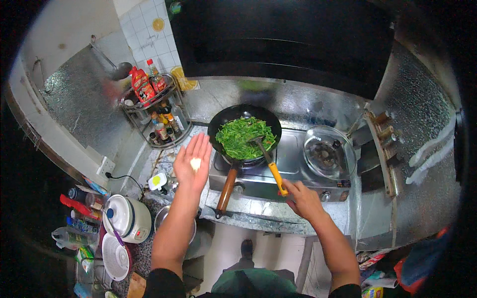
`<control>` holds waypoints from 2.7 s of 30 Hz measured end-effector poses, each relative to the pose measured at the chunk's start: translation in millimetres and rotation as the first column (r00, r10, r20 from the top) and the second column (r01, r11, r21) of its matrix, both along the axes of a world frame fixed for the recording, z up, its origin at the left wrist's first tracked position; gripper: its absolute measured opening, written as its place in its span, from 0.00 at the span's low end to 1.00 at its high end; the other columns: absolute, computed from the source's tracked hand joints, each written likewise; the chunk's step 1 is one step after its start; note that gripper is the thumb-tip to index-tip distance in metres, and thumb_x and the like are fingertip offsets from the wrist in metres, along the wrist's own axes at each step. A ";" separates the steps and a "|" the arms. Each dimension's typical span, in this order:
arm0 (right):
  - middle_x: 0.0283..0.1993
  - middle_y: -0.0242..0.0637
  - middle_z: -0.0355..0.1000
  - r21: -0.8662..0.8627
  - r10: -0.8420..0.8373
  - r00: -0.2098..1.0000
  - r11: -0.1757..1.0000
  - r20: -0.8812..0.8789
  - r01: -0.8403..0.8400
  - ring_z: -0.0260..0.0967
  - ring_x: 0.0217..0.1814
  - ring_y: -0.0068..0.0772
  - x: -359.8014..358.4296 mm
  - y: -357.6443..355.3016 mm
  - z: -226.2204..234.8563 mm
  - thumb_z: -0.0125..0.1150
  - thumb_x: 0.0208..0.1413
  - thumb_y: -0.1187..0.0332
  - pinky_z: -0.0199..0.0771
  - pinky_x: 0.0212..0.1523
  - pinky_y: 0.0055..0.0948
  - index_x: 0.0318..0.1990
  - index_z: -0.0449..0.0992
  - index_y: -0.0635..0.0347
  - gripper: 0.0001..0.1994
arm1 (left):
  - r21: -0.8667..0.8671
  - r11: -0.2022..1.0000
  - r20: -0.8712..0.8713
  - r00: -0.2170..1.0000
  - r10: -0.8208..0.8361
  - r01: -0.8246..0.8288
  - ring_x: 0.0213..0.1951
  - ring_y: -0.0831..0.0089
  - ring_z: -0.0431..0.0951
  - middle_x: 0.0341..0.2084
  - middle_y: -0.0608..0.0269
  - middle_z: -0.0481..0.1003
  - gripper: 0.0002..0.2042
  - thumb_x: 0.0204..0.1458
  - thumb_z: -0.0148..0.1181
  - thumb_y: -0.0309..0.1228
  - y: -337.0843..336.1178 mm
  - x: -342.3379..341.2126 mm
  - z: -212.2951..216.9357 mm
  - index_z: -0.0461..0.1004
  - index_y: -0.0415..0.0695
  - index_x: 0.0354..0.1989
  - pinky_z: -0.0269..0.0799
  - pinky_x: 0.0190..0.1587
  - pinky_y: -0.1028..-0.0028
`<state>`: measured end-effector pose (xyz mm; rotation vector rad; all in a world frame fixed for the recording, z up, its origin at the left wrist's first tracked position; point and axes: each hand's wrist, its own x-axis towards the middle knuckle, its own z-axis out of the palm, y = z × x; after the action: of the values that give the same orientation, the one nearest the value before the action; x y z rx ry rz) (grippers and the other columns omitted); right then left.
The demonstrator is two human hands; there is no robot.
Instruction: The person adds greens to a pan on a stove and stirs them with a spatula, adding seasoning from a container and tossing the pan to mix.
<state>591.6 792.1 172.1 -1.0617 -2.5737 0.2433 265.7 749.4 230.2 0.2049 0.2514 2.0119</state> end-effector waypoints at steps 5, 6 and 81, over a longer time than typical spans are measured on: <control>0.35 0.36 0.67 0.003 0.154 0.962 0.987 0.225 -0.159 0.69 0.34 0.41 -39.6 42.0 12.5 0.63 0.39 0.70 0.71 0.30 0.37 0.54 0.65 0.40 0.29 | -0.241 0.969 -0.229 0.974 0.003 -0.060 0.60 0.56 0.58 0.56 0.44 0.60 0.24 0.60 0.31 0.39 118.6 -32.1 2.6 0.57 0.31 0.55 0.55 0.60 0.62; 0.35 0.36 0.67 0.041 0.155 0.980 0.986 0.121 -0.161 0.69 0.35 0.41 -38.2 45.8 16.5 0.63 0.39 0.70 0.71 0.31 0.37 0.53 0.66 0.40 0.29 | -0.296 0.951 -0.273 0.962 0.009 -0.093 0.57 0.57 0.61 0.54 0.45 0.62 0.23 0.60 0.31 0.39 136.0 -34.3 -0.6 0.59 0.31 0.53 0.57 0.58 0.63; 0.46 0.57 0.68 -0.400 -0.074 0.965 0.916 -0.252 -0.034 0.67 0.48 0.54 -39.2 122.6 26.0 0.47 0.49 0.73 0.67 0.48 0.43 0.56 0.62 0.57 0.23 | -0.761 0.599 -0.372 0.588 -0.718 0.250 0.13 0.76 0.67 0.19 0.65 0.67 0.15 0.51 0.55 0.33 -30.5 52.9 -112.9 0.60 0.47 0.46 0.64 0.15 0.78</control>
<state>552.4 914.8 198.0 -1.1011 -2.3215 0.8798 318.7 718.9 117.4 0.4840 1.1881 1.0678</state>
